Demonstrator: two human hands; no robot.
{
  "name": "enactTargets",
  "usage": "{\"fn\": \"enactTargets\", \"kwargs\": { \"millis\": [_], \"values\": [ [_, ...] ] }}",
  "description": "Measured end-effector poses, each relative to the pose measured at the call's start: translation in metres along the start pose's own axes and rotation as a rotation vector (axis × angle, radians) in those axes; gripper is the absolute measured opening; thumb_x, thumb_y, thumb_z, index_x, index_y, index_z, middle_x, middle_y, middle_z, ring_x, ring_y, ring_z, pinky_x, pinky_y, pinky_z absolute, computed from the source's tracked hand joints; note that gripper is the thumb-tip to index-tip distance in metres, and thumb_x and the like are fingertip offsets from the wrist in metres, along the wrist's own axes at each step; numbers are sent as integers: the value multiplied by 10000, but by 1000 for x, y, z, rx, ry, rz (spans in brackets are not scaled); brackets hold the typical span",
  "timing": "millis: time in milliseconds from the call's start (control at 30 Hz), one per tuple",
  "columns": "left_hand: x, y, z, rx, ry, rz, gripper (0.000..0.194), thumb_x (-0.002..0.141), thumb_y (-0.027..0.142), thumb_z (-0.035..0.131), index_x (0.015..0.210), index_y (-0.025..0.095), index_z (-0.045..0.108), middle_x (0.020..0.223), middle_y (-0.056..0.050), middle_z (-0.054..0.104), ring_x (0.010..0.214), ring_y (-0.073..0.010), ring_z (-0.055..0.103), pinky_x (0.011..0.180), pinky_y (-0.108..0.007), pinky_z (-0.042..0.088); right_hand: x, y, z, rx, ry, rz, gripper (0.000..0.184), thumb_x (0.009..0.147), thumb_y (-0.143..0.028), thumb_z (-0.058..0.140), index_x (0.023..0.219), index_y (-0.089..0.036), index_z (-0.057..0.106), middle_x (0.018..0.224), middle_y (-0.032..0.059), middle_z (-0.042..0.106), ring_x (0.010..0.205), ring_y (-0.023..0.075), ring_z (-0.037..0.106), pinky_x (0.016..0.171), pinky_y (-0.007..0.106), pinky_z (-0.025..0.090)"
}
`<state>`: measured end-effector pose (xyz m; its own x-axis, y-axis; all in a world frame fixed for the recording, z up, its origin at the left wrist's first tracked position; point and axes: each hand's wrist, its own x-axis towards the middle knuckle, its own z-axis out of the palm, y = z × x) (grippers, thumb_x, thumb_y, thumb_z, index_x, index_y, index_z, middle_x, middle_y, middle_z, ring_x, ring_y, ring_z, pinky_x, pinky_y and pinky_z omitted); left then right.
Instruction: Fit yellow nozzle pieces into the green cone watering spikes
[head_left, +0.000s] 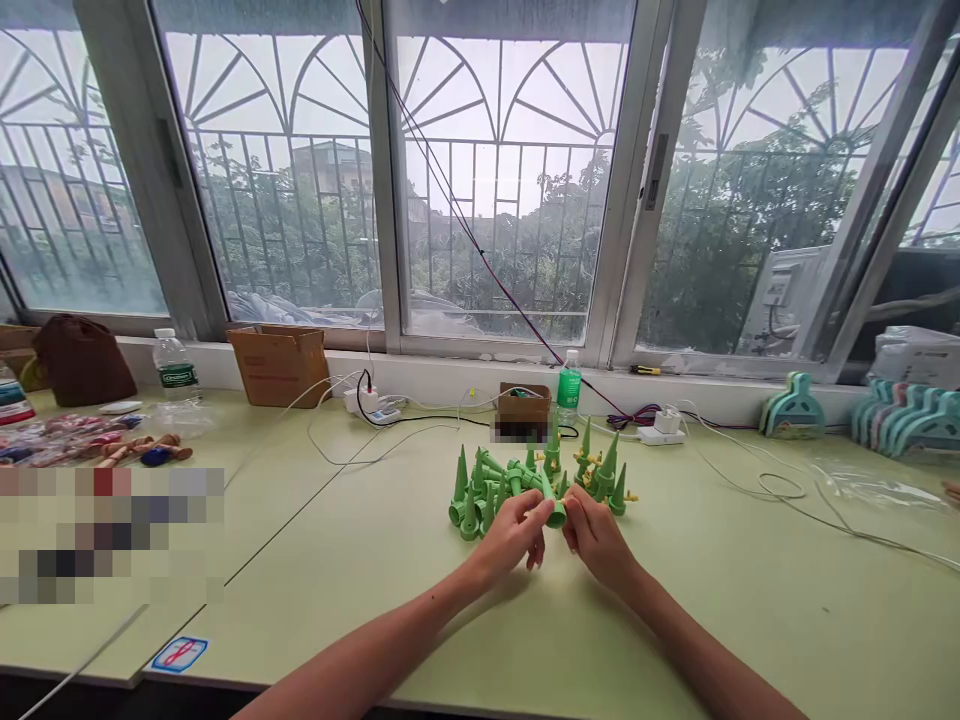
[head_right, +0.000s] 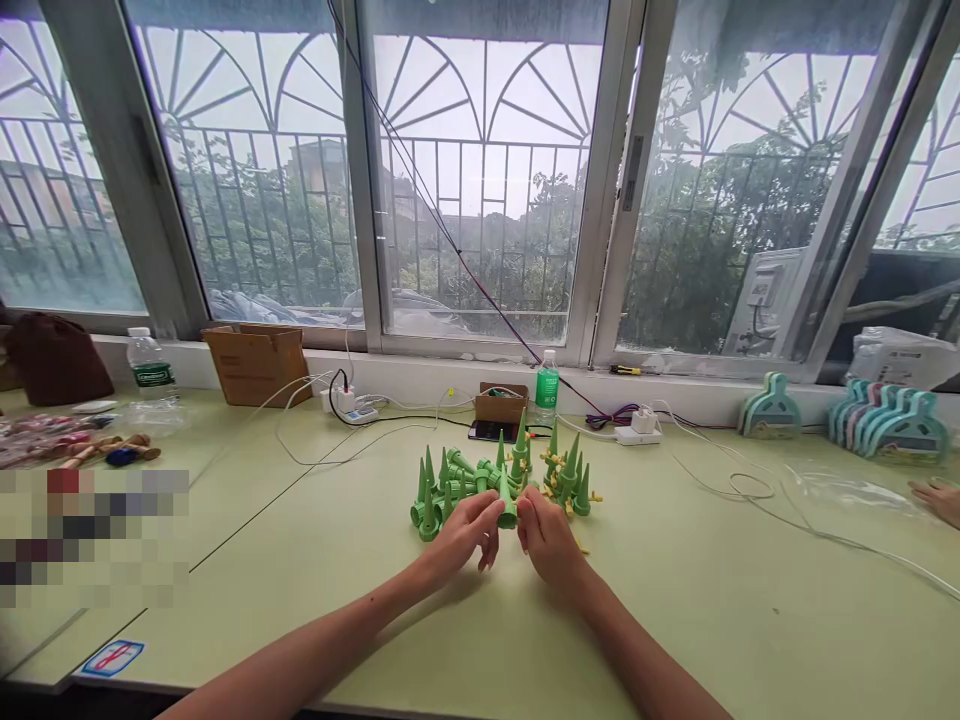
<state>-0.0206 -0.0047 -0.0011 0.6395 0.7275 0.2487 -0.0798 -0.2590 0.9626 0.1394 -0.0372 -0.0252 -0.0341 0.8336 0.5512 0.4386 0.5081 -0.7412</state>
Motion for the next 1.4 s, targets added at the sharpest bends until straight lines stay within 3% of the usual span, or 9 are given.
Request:
{"fn": "enactTargets", "kwargs": {
  "millis": [400, 667, 967, 1267, 1400],
  "values": [
    [-5, -3, 2, 224, 26, 66, 334, 869, 489, 548, 940, 169, 484, 509, 76, 460, 365, -75, 458, 341, -164, 324, 0, 0, -2, 6, 58, 65, 470, 989, -502, 293, 617, -227, 378, 435, -47, 425, 391, 111, 417, 446, 240, 339],
    [-3, -4, 4, 335, 102, 218, 273, 846, 409, 608, 937, 153, 582, 905, -24, 528, 508, -45, 496, 413, -174, 430, 1, -5, -5, -33, 88, 60, 525, 984, -511, 305, 552, -224, 386, 398, -25, 448, 370, 113, 420, 450, 246, 346],
    [-2, -8, 4, 448, 132, 262, 253, 909, 341, 515, 1105, 225, 623, 1045, -53, 513, 619, -73, 492, 477, -178, 483, 2, -7, -3, -83, 118, 42, 615, 989, -511, 289, 459, -218, 395, 372, 3, 466, 370, 117, 447, 480, 247, 377],
    [-2, -1, 10, 335, 308, 213, 325, 849, 396, 593, 1103, 208, 521, 1052, -53, 559, 507, -43, 501, 409, -166, 419, 0, -4, -1, -22, 140, 58, 509, 989, -530, 291, 608, -215, 411, 477, -24, 470, 421, 113, 436, 470, 239, 358],
    [1, -4, 10, 181, 231, 89, 393, 891, 536, 473, 837, 152, 537, 783, -15, 588, 368, -46, 479, 309, -165, 327, -1, -2, -3, -17, 158, 54, 473, 994, -515, 294, 651, -211, 412, 536, -28, 466, 459, 108, 423, 476, 232, 344]
  ]
}}
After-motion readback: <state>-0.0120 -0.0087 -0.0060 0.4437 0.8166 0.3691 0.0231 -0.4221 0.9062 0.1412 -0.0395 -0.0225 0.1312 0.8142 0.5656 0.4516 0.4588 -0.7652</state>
